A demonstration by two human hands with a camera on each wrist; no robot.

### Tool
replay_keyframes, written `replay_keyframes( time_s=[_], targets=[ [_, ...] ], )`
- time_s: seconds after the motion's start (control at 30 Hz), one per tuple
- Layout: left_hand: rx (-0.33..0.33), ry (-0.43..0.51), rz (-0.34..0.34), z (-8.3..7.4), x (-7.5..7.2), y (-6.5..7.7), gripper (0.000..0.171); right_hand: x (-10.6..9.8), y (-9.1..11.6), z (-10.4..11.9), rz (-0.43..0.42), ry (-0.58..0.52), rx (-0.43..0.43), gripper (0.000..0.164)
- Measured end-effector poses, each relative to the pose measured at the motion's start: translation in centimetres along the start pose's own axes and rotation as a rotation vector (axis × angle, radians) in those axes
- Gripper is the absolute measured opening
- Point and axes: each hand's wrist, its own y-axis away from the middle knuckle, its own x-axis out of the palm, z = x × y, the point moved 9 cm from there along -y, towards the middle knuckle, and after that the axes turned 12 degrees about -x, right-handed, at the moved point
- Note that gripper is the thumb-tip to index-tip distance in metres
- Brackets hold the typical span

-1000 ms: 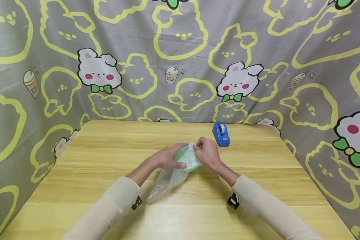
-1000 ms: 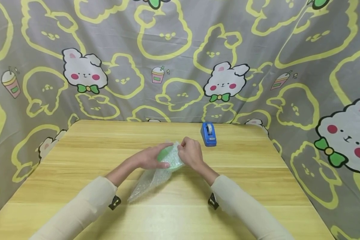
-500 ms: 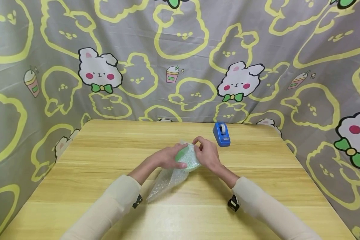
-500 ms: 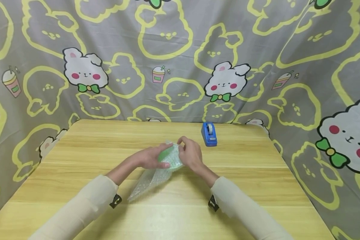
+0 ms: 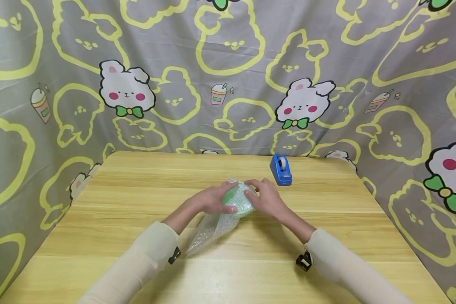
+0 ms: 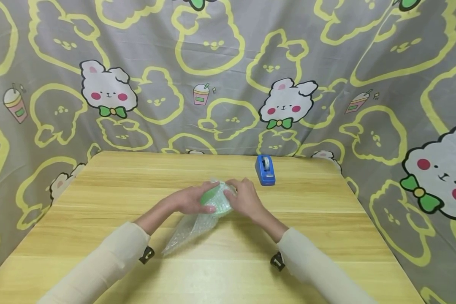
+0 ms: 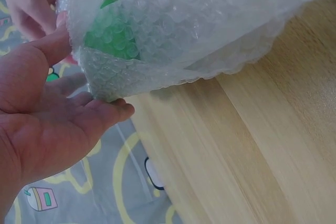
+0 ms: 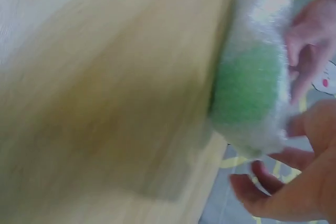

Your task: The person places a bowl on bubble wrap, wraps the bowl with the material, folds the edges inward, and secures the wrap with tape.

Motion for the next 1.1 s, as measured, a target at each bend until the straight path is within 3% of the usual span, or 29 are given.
replay_keyframes(
  time_s=[0.17, 0.3, 0.43, 1.1],
  targets=[
    [-0.003, 0.003, 0.000, 0.2, 0.0, -0.2, 0.084, 0.5, 1.0, -0.7, 0.284, -0.120, 0.080, 0.062],
    [-0.007, -0.004, 0.001, 0.2, 0.1, -0.3, 0.085, 0.8, 1.8, -1.3, 0.399, -0.224, 0.136, 0.076],
    [-0.006, -0.009, 0.009, 0.0, 0.0, -0.2, 0.085, 1.0, 1.9, -1.7, 0.408, -0.268, 0.171, 0.080],
    [-0.004, 0.016, 0.019, 0.0, 0.0, -0.1, 0.083, 1.0, 1.4, -1.4, 0.394, -0.239, 0.194, 0.086]
  ],
)
